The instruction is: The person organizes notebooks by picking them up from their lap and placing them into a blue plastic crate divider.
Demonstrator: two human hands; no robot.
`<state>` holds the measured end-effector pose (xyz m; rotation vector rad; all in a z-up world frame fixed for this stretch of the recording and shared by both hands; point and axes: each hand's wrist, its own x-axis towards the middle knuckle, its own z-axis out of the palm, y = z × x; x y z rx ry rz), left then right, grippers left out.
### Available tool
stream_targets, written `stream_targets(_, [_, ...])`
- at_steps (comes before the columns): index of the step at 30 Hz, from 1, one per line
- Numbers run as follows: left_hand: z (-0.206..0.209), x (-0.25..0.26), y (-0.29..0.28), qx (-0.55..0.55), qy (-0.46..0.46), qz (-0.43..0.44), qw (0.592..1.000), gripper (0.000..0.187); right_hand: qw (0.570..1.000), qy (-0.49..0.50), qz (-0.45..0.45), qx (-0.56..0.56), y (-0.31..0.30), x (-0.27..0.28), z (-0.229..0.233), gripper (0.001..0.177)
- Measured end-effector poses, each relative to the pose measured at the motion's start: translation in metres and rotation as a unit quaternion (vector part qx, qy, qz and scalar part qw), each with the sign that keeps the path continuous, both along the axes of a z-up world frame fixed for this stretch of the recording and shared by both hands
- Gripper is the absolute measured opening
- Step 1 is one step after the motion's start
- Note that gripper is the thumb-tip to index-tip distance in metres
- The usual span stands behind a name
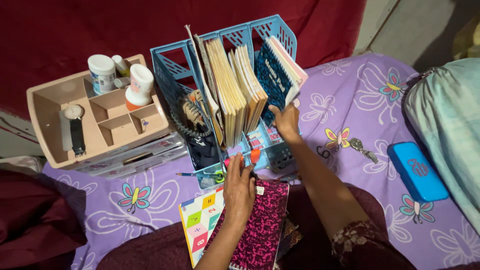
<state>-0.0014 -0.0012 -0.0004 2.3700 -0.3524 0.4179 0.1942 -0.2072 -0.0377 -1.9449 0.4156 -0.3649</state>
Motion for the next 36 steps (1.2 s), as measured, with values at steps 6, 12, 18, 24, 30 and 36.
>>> stream_targets(6, [-0.005,0.001,0.004,-0.005,0.001,0.004,1.000,0.037,0.996,-0.014,0.013,0.083,-0.003,0.003,-0.036,0.026])
stream_targets(12, [-0.002,-0.013,0.012,0.016,-0.026,-0.035,0.999,0.033,0.977,-0.163,0.046,0.129,-0.004,-0.068,-0.005,0.056])
stream_targets(18, [-0.015,-0.062,0.047,-0.053,0.025,-0.092,0.994,0.032,0.963,-0.202,0.176,0.002,0.014,-0.178,0.015,0.034])
stream_targets(24, [-0.045,-0.092,0.102,0.043,0.129,-0.039,0.990,0.032,0.881,-0.028,0.364,-0.300,0.040,-0.253,-0.008,0.033])
stream_targets(30, [-0.062,-0.104,0.108,-0.022,0.128,-0.020,0.991,0.031,0.876,-0.097,0.414,-0.229,0.031,-0.249,-0.033,0.061])
stream_targets(36, [-0.074,-0.110,0.110,-0.053,0.130,-0.024,0.990,0.036,0.967,0.074,0.236,-0.056,0.021,-0.243,-0.039,0.058])
